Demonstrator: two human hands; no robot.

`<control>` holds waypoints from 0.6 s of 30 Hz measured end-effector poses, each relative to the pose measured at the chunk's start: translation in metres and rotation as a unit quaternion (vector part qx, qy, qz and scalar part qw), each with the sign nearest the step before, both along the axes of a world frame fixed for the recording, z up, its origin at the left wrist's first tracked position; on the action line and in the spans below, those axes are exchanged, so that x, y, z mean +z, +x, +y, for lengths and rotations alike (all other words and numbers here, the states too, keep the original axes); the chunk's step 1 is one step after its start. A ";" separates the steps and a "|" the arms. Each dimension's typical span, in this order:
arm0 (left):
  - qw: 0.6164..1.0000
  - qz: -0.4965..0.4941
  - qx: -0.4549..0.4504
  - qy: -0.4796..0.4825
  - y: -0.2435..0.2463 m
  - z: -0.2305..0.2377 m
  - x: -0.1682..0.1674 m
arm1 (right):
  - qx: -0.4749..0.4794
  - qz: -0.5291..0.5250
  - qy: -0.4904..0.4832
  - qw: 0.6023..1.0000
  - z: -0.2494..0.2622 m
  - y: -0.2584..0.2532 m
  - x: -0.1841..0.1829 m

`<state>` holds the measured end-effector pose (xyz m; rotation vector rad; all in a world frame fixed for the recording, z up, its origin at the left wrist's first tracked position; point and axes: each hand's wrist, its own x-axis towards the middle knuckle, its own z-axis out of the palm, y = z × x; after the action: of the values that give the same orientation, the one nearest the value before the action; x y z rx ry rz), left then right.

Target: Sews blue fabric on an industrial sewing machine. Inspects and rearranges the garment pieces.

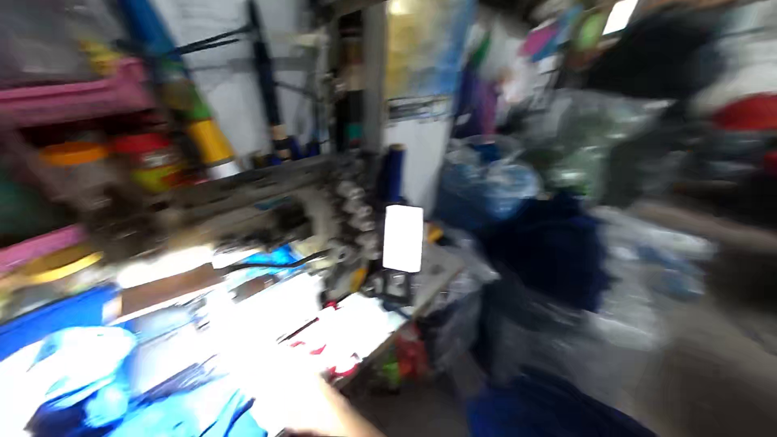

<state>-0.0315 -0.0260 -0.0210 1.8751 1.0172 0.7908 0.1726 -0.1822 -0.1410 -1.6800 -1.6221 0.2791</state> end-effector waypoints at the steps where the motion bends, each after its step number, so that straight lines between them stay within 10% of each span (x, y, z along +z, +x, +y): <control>1: 0.999 -0.022 0.026 -0.027 -0.016 0.011 -0.019 | -0.022 -0.047 0.023 0.998 0.012 -0.004 0.001; 18: 0.965 -0.241 0.057 -0.081 -0.035 -0.020 -0.075 | -0.038 -0.102 0.187 0.976 0.095 -0.046 0.007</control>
<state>-0.0661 -0.0456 -0.0964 1.3960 0.8503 1.1287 0.1266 -0.0877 -0.1344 -1.5095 -1.6317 -0.2338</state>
